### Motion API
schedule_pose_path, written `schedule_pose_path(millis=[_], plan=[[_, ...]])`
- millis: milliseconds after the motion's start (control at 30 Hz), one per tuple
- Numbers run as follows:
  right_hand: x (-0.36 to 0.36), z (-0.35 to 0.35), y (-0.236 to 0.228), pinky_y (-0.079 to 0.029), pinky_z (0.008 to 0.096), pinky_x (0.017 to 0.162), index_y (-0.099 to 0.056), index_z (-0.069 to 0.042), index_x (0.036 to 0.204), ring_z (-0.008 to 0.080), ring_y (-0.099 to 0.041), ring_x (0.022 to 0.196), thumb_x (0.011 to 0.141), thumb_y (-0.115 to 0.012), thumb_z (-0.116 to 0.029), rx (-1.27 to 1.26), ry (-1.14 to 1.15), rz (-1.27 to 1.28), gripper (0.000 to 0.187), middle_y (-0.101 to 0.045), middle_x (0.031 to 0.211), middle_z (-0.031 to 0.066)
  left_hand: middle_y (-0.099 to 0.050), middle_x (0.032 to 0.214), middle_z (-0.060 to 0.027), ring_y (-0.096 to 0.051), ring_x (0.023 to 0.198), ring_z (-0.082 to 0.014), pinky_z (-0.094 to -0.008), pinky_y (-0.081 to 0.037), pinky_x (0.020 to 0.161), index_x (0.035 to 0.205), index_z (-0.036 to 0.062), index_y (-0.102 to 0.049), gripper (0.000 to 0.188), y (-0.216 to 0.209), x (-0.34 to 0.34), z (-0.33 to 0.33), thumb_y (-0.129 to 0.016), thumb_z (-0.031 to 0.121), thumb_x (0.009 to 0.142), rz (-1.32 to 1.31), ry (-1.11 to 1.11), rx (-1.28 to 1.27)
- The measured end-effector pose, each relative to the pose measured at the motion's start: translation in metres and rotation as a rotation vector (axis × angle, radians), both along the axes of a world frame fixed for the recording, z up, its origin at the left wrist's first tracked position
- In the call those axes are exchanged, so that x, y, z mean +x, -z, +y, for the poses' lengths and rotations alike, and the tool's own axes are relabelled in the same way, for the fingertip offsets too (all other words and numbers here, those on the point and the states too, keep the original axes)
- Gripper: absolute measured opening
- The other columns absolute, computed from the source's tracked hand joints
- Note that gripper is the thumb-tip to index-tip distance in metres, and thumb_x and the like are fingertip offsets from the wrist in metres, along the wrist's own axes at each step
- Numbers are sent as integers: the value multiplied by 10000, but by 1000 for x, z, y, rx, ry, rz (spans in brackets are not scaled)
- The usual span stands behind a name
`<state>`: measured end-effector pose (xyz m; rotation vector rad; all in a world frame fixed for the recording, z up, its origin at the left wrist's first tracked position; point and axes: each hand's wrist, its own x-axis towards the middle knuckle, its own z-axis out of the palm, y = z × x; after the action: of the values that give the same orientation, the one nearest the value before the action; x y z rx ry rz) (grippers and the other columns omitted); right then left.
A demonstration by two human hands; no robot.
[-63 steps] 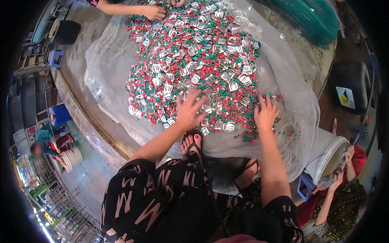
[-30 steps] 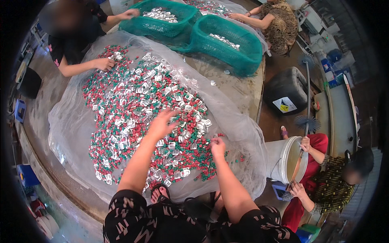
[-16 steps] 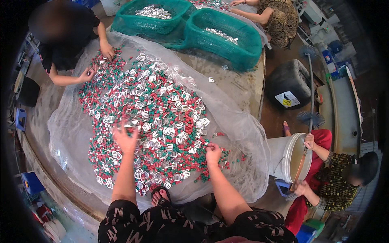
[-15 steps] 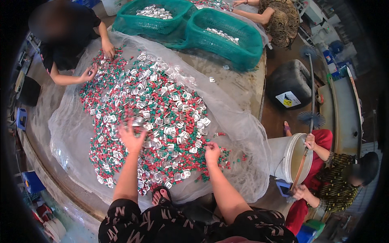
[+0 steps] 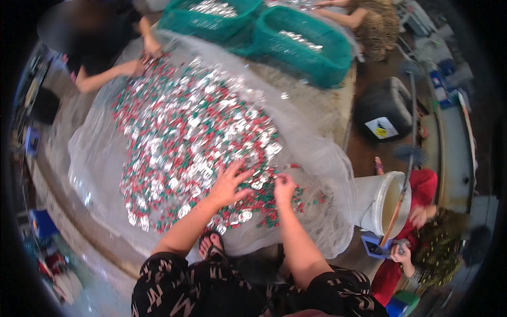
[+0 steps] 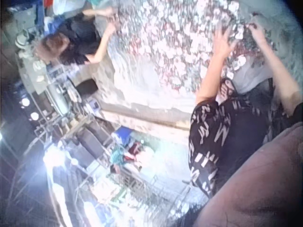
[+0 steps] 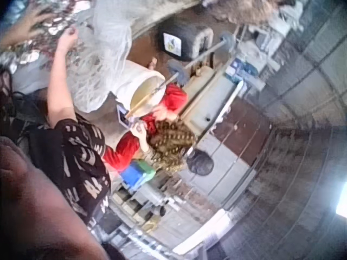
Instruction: The person sorts a large pile of red, green, and white bottle caps on a plastic sheet. They pick up the caps by hand and place them into a green basket. Other people are also sorting caps nearby.
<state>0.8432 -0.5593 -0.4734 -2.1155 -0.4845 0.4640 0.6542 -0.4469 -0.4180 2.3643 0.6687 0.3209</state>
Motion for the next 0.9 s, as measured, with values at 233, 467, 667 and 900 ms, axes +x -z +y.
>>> schedule_pose_path(millis=[233, 467, 667, 900], plan=[[20, -28, 20, -453, 293, 703, -619, 10, 932, 151, -549, 752, 821, -607, -122, 127, 6, 69, 173, -619, 830, 55, -381, 1347, -200, -404, 1200, -378, -525, -303, 996, 1240, 154, -508, 490, 25, -163, -19, -653, 292, 793, 102, -634, 123], [-35, 5, -7, -430, 280, 640, -602, -10, 891, 117, -498, 684, 797, -666, -136, 25, -277, 49, 170, -582, 764, 28, -264, 1432, -216, -265, 1315, -413, -574, -206, 1044, 1325, 210, -446, 655, 80, -282, -31, -628, 513, 773, 396, -1476, 229], [-78, 7, -12, -440, 295, 640, -609, -26, 883, 154, -513, 683, 754, -720, -163, 109, -513, -66, 219, -557, 816, 52, -162, 1471, -250, -89, 1356, -476, -636, -150, 1040, 1384, 270, -378, 778, 87, -169, 29, -635, 594, 725, 183, -1194, 131], [-89, 9, -14, -427, 300, 595, -620, -30, 901, 143, -507, 638, 765, -717, -222, 1, -535, -69, 255, -540, 723, 36, -199, 1479, -186, -173, 1362, -423, -505, -226, 1088, 1375, 244, -387, 714, 20, -76, 17, -685, 438, 755, -298, -419, -212]])
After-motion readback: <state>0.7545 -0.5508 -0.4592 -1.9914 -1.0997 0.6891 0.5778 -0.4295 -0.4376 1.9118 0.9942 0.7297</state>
